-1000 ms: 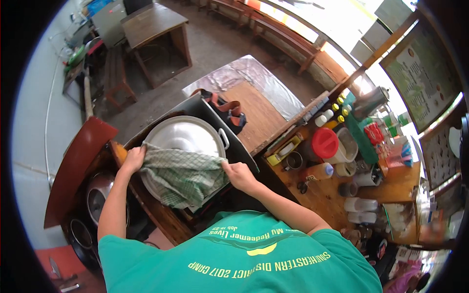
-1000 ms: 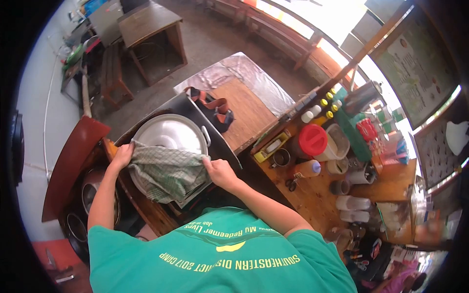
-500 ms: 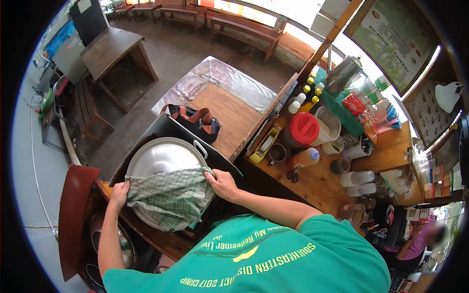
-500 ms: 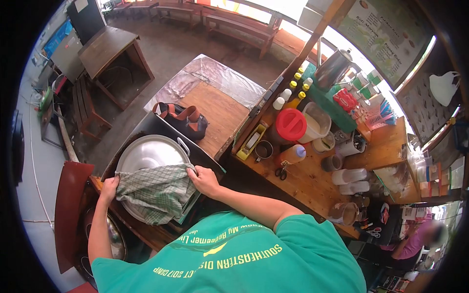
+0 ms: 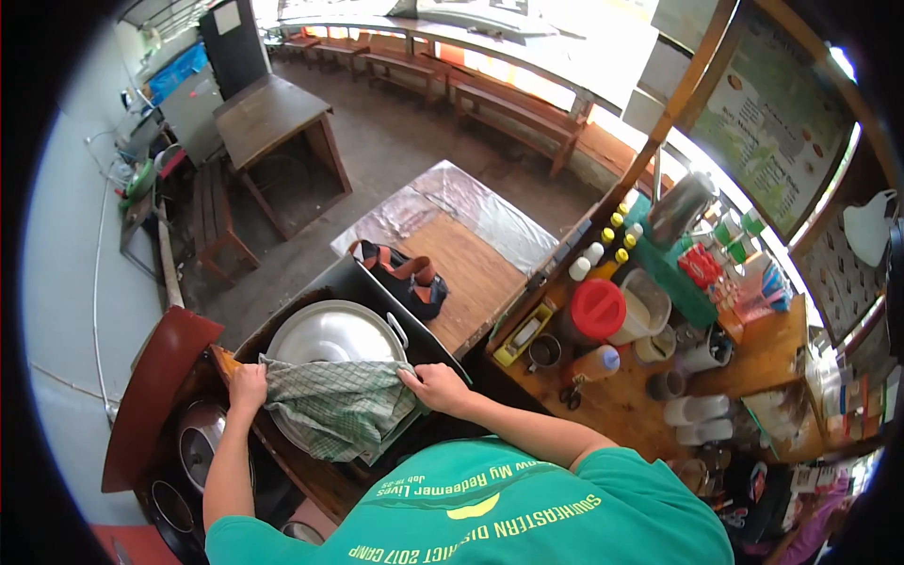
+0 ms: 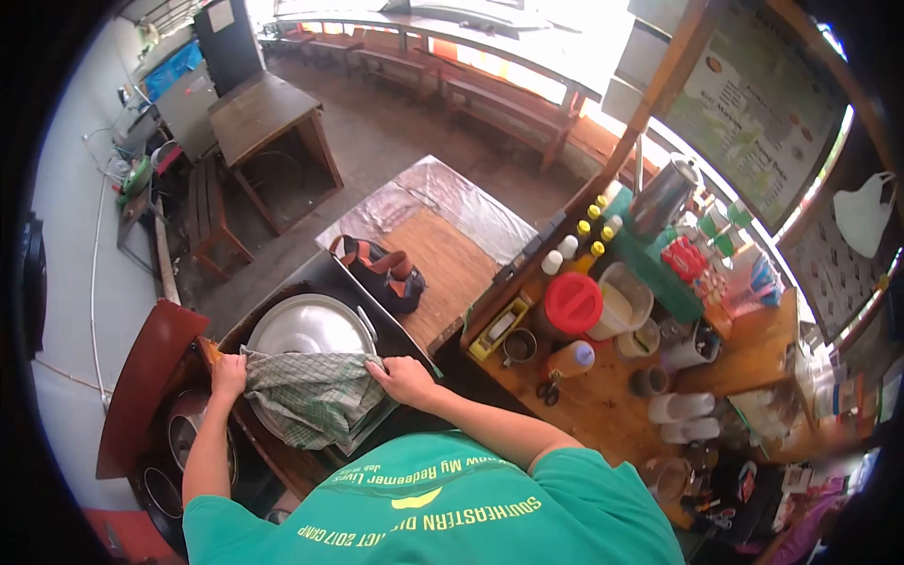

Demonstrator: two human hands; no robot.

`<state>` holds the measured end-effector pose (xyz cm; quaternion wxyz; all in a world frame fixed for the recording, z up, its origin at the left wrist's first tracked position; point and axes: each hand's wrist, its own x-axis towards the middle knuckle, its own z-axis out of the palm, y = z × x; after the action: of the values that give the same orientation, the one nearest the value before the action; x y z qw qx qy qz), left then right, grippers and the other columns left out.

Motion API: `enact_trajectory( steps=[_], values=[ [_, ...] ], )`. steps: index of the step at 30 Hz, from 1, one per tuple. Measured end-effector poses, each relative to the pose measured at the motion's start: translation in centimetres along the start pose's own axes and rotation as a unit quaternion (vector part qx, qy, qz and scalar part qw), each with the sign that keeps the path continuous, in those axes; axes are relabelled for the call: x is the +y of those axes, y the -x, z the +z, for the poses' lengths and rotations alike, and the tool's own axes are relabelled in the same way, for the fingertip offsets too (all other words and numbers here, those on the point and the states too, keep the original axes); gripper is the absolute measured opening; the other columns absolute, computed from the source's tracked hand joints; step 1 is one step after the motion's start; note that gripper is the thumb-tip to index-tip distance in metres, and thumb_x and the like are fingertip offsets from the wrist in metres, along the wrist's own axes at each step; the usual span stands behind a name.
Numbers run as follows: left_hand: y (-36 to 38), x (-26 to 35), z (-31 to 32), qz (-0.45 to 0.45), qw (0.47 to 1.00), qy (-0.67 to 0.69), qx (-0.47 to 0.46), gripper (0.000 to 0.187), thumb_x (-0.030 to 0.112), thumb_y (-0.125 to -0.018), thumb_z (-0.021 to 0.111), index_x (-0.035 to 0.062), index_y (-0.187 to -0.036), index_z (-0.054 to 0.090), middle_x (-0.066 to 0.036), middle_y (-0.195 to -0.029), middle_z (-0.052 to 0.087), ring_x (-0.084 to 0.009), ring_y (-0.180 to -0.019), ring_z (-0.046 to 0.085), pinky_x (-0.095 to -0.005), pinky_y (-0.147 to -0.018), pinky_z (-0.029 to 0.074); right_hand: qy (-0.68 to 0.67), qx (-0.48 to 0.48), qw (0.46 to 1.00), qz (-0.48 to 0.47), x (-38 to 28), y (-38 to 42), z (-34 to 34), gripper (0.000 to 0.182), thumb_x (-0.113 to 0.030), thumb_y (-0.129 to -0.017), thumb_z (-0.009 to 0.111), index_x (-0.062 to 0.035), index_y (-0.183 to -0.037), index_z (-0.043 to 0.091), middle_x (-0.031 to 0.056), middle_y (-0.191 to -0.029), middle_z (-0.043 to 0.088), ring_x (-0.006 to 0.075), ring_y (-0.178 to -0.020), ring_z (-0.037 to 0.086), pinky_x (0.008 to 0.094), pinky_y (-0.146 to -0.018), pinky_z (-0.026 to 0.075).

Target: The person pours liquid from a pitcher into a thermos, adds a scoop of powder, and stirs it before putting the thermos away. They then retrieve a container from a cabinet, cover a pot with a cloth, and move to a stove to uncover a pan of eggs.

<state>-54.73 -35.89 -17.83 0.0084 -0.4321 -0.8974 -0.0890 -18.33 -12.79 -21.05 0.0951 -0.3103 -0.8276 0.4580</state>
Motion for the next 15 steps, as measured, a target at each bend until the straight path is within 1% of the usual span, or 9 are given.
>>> enact_trajectory(
  steps=[1,3,4,7,8,10,12,14,15],
  values=[
    [0.1,0.7,-0.7,-0.005,1.0,0.0,0.009,0.04,0.029,-0.094,0.054,-0.0035,-0.077,0.068,-0.025,-0.078,0.066,-0.0425,-0.071,0.066,-0.0522,-0.066,0.05,0.014,-0.018,1.0,0.002,0.0,-0.1,-0.3,0.063,-0.055,-0.099,0.05,0.001,-0.072,0.064,0.0252,-0.071,0.064,0.0454,-0.072,0.064,0.0527,-0.066,0.05],
    [0.1,1.7,-1.8,-0.007,0.991,-0.104,0.085,0.038,0.032,-0.093,0.057,-0.0007,-0.08,0.071,-0.022,-0.082,0.07,-0.0423,-0.076,0.067,-0.0531,-0.072,0.053,0.035,-0.03,0.999,-0.007,-0.3,0.1,-1.0,0.064,-0.055,-0.099,0.048,0.0004,-0.072,0.064,0.0248,-0.072,0.064,0.0453,-0.072,0.064,0.053,-0.066,0.05],
    [0.0,2.3,-2.0,-0.014,0.99,-0.106,0.088,0.038,0.032,-0.093,0.057,-0.0007,-0.08,0.071,-0.022,-0.082,0.07,-0.0423,-0.076,0.067,-0.0531,-0.072,0.053,0.052,-0.043,0.998,-0.006,-0.8,0.4,-1.4,0.064,-0.056,-0.099,0.047,-0.0002,-0.073,0.065,0.0244,-0.072,0.065,0.0452,-0.073,0.065,0.0534,-0.067,0.05],
    [0.3,1.9,0.0,-0.119,0.99,-0.077,0.028,0.035,0.032,-0.093,0.06,0.0011,-0.082,0.072,-0.021,-0.084,0.07,-0.0428,-0.084,0.068,-0.054,-0.076,0.054,0.111,-0.05,0.993,0.002,-1.7,1.0,-2.2,0.065,-0.057,-0.1,0.044,-0.0011,-0.078,0.067,0.0231,-0.078,0.068,0.0433,-0.077,0.067,0.0542,-0.07,0.052],
    [0.2,0.7,1.5,-0.111,0.991,-0.07,0.035,0.034,0.032,-0.092,0.061,0.0012,-0.082,0.071,-0.021,-0.086,0.07,-0.0425,-0.085,0.068,-0.054,-0.075,0.054,0.141,-0.044,0.989,0.002,-1.8,1.2,-2.4,0.066,-0.057,-0.1,0.043,-0.0005,-0.079,0.069,0.023,-0.079,0.069,0.0422,-0.078,0.068,0.0543,-0.07,0.053],
    [0.0,0.8,1.8,-0.122,0.99,-0.051,0.054,0.032,0.03,-0.092,0.061,0.0014,-0.082,0.07,-0.022,-0.087,0.07,-0.0429,-0.086,0.067,-0.0544,-0.075,0.053,0.177,0.009,0.983,-0.042,-0.8,1.3,-2.1,0.06,-0.052,-0.101,0.043,-0.0025,-0.079,0.068,0.021,-0.077,0.069,0.041,-0.074,0.069,0.0528,-0.067,0.053],
    [0.6,4.0,-0.5,-0.145,0.982,-0.041,0.113,0.03,0.028,-0.093,0.06,0.0018,-0.082,0.069,-0.022,-0.087,0.069,-0.0436,-0.086,0.067,-0.0546,-0.075,0.052,0.202,0.032,0.978,-0.037,-1.3,1.2,-2.3,0.054,-0.045,-0.102,0.043,-0.0037,-0.075,0.064,0.0189,-0.075,0.068,0.0412,-0.072,0.067,0.053,-0.065,0.053],
    [0.7,4.4,-1.5,-0.149,0.986,0.002,0.071,0.03,0.028,-0.093,0.06,0.0015,-0.082,0.068,-0.022,-0.087,0.069,-0.0441,-0.086,0.066,-0.0548,-0.074,0.051,0.212,0.04,0.974,-0.064,-0.8,0.9,-1.8,0.048,-0.039,-0.102,0.044,-0.0039,-0.076,0.064,0.0186,-0.074,0.068,0.0406,-0.069,0.067,0.0525,-0.064,0.052],
    [0.4,2.2,0.4,-0.123,0.991,-0.007,0.06,0.031,0.029,-0.093,0.06,0.0011,-0.082,0.068,-0.023,-0.086,0.068,-0.0442,-0.086,0.066,-0.0546,-0.075,0.051,0.209,0.032,0.974,-0.086,-0.4,0.7,-1.4,0.044,-0.034,-0.103,0.044,-0.0038,-0.077,0.064,0.0195,-0.074,0.068,0.0407,-0.069,0.066,0.0534,-0.064,0.052]
  ],
)
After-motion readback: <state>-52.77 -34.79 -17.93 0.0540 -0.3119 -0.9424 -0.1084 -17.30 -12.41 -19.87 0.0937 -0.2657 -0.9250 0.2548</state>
